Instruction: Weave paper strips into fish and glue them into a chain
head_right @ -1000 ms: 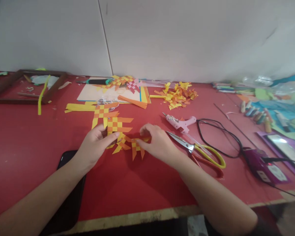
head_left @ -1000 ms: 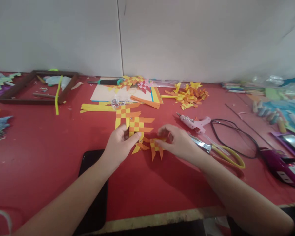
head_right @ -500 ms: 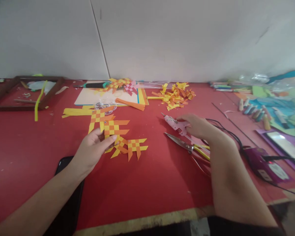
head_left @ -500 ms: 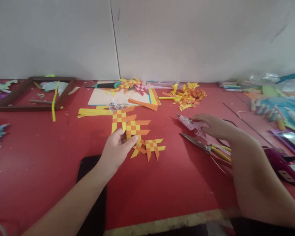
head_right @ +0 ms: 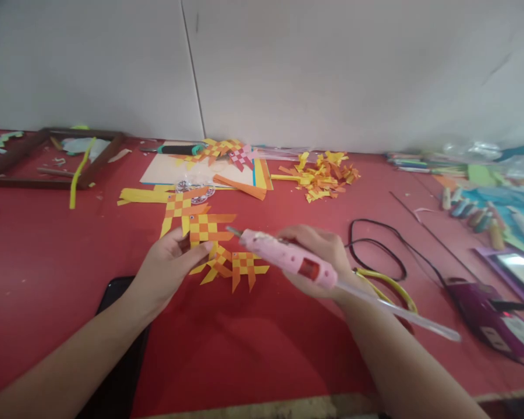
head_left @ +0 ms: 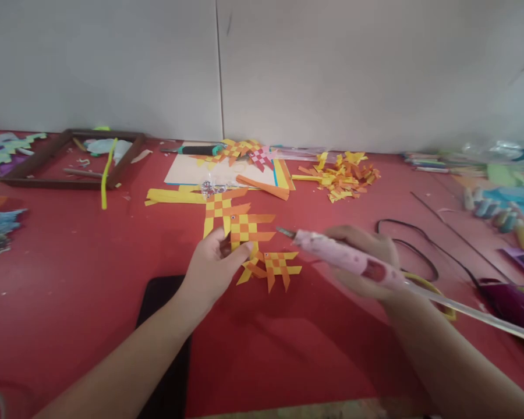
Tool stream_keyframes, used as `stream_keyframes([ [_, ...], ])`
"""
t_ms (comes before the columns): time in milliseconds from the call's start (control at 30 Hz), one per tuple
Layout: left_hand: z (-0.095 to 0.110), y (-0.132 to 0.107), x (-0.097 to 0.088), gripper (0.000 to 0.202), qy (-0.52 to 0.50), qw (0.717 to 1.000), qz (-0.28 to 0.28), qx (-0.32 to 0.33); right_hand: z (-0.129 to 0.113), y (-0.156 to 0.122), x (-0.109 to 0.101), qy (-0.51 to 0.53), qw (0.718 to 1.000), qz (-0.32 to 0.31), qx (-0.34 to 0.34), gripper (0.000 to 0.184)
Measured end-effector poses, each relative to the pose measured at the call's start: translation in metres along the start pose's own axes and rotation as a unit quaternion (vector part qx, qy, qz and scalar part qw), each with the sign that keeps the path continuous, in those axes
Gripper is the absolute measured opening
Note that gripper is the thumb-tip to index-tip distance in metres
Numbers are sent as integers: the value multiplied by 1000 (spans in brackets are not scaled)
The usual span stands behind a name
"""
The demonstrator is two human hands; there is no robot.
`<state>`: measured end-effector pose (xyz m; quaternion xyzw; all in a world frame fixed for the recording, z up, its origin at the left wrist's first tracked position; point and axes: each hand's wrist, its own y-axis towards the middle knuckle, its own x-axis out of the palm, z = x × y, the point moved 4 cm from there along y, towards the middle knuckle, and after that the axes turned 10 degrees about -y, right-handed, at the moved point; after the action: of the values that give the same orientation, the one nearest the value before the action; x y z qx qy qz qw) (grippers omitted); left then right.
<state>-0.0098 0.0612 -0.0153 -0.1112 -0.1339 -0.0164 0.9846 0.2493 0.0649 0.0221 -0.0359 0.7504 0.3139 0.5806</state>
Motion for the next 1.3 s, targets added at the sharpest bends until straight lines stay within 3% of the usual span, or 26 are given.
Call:
stream_keyframes([
  [67,0,-1,-1,25,8,1000,2,2,-22,6,-2,38,997,37,-61,10],
  [167,0,-1,-2,27,11,1000,-1,0,-34,13,-3,58,992,64,-86,8],
  [533,6,-4,5,30,-40,999,-12,-14,-32,11,4,51,993,65,-87,4],
  [1300,5,-4,4,31,-9,1000,-13,1,-35,12,0,24,994,81,-74,3],
])
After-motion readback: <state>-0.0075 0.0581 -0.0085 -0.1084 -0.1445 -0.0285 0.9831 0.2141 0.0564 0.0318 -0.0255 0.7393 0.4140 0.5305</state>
